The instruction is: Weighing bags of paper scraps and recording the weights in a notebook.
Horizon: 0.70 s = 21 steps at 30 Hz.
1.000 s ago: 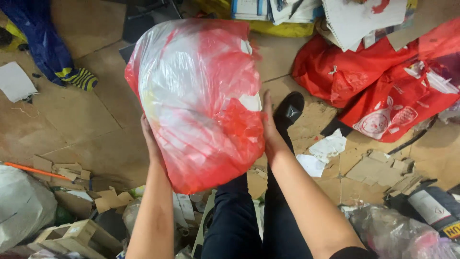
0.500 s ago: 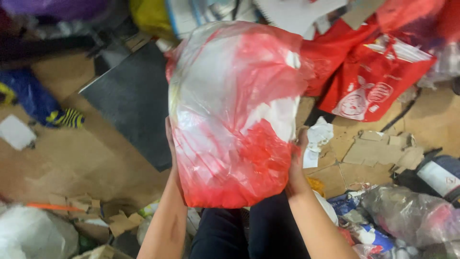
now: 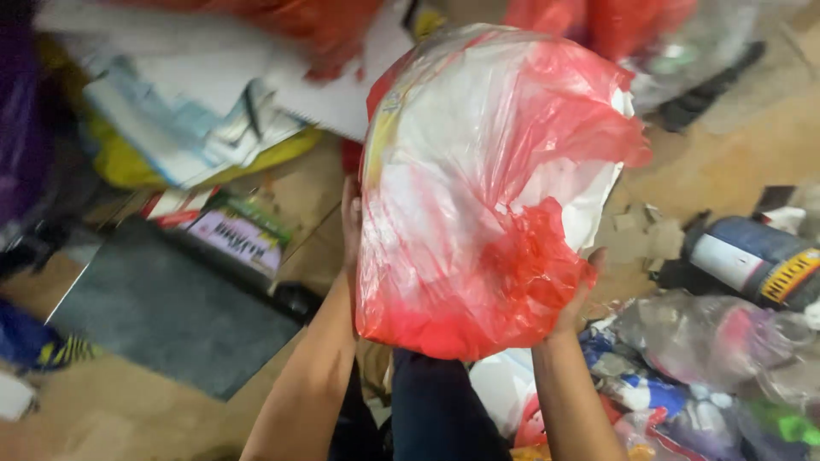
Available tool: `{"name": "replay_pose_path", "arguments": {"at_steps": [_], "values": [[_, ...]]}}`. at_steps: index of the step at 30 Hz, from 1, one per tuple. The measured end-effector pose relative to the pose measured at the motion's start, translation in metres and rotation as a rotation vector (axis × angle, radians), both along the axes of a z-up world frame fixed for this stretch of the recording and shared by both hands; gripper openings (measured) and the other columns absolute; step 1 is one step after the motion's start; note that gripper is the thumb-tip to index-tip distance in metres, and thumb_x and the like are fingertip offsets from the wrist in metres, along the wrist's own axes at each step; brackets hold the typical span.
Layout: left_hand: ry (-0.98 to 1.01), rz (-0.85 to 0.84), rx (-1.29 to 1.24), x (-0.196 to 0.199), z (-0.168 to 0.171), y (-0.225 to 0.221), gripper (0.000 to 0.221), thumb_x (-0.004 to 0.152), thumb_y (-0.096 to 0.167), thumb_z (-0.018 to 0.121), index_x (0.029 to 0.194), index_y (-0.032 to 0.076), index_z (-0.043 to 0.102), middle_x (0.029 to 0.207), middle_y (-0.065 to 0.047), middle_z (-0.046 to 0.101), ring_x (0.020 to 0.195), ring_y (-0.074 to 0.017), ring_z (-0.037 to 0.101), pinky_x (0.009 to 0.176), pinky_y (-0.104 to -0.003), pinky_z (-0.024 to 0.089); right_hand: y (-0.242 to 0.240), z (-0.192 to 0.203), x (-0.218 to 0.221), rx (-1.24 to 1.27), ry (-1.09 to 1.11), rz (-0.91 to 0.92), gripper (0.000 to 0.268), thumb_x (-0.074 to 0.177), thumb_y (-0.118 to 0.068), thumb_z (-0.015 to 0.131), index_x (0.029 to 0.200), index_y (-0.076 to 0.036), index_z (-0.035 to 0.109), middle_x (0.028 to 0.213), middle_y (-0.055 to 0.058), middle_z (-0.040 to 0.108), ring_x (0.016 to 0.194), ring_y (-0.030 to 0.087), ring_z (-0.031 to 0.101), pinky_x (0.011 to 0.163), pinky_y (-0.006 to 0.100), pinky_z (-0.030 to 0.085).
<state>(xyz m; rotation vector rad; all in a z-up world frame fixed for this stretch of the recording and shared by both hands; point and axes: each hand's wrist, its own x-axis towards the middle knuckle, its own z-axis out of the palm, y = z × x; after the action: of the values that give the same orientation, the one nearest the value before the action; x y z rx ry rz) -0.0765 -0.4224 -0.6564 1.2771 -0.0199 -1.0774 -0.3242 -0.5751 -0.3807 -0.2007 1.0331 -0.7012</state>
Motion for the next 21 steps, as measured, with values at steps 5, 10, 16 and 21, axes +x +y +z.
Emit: {"name": "replay_pose_path", "arguments": {"at_steps": [5,10,16,21], "values": [[-0.040,-0.324,0.035,0.025,-0.025,-0.089,0.060,0.103,0.041,0.052,0.149,0.005,0.046,0.141,-0.014,0.059,0.126,-0.0291,0.061,0.106,-0.042,0.051,-0.055,0.005,-0.009,-0.173,0.125,0.028,0.097,0.096,-0.077,0.036,0.154,0.000,0.044,0.152,0.016,0.054,0.133,0.032,0.057,0.112,0.049,0.045],[-0.176,-0.614,0.254,0.053,-0.025,-0.132,0.052,0.102,0.036,0.054,0.140,0.002,0.059,0.134,-0.014,0.067,0.123,-0.0278,0.064,0.108,-0.040,0.050,-0.067,-0.125,0.010,-0.319,0.362,0.062,0.075,0.105,-0.061,0.048,0.146,0.001,0.045,0.140,0.014,0.051,0.130,0.030,0.052,0.118,0.051,0.041],[-0.495,-0.593,0.408,0.095,-0.065,-0.110,0.059,0.105,0.035,0.053,0.149,-0.002,0.045,0.157,-0.019,0.045,0.146,-0.0298,0.040,0.121,-0.037,0.029,-0.114,-0.176,0.117,-0.384,0.419,0.593,0.072,0.107,-0.059,0.042,0.152,-0.005,0.057,0.146,0.011,0.056,0.139,0.025,0.046,0.120,0.041,0.031],[-0.279,-0.591,0.312,0.059,0.011,-0.100,0.073,0.102,0.038,0.057,0.159,0.002,0.029,0.166,-0.017,0.035,0.154,-0.0265,0.033,0.125,-0.035,0.025,-0.087,-0.178,0.130,0.018,0.527,0.718,0.075,0.096,-0.059,0.044,0.156,-0.017,0.030,0.162,0.001,0.029,0.150,0.020,0.024,0.113,0.043,0.028]]}}
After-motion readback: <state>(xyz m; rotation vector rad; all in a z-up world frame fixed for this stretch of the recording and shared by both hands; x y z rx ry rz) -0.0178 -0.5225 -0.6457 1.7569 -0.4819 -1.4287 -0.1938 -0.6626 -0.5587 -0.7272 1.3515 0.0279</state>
